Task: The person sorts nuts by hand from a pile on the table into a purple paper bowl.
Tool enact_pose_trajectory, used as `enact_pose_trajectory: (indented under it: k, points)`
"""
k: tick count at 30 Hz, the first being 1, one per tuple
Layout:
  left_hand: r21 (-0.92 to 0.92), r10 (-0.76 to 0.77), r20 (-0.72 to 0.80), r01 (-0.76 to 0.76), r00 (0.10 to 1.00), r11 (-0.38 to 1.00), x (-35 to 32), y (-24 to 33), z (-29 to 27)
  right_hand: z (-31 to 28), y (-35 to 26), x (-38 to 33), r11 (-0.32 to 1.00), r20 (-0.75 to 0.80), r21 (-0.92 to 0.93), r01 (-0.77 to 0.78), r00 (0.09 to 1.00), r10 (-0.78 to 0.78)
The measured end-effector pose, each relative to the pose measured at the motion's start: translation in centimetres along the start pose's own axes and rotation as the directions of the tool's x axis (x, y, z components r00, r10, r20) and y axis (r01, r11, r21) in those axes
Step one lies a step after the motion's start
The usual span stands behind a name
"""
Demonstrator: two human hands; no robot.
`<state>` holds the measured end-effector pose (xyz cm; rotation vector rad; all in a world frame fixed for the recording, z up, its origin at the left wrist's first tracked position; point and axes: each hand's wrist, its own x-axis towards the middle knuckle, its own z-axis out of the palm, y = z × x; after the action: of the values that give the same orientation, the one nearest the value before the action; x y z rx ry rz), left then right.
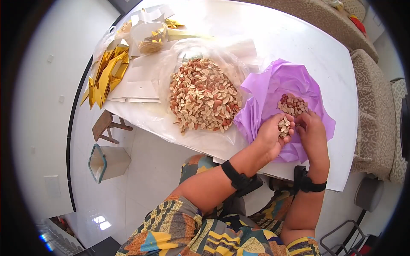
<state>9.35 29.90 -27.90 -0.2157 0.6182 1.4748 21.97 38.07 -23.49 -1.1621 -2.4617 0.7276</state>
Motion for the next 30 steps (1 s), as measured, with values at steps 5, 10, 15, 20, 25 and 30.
enact_pose_trajectory:
  k: [5,10,15,20,25,30]
  points:
    - [-0.001,0.0,0.0,0.0,1.0,1.0,0.0,0.0,0.1,0.1,0.3,0.0,0.999,-0.009,-0.022,0.034,0.999,-0.035]
    - [0.007,0.002,-0.003,-0.002,1.0,1.0,0.0,0.0,0.0,0.1,0.8,0.0,1.0,-0.015,0.019,-0.024,1.0,0.024]
    - [0.005,0.002,-0.006,-0.002,1.0,1.0,0.0,-0.1,0.0,-0.2,0.5,0.2,0.978,-0.004,0.18,-0.108,0.994,0.11]
    - [0.022,0.002,-0.015,-0.002,1.0,1.0,-0.1,0.0,0.2,-1.2,-2.1,0.3,0.862,-0.024,0.487,-0.141,0.984,0.174]
    - [0.044,0.019,-0.005,-0.018,1.0,0.999,-0.1,-0.2,0.0,-1.1,-3.0,0.2,0.756,-0.074,0.644,0.117,0.993,-0.09]
    - [0.056,0.025,-0.039,-0.023,0.999,0.998,-0.1,-0.3,0.5,-1.1,-2.9,0.0,0.738,0.01,0.669,0.081,0.993,-0.117]
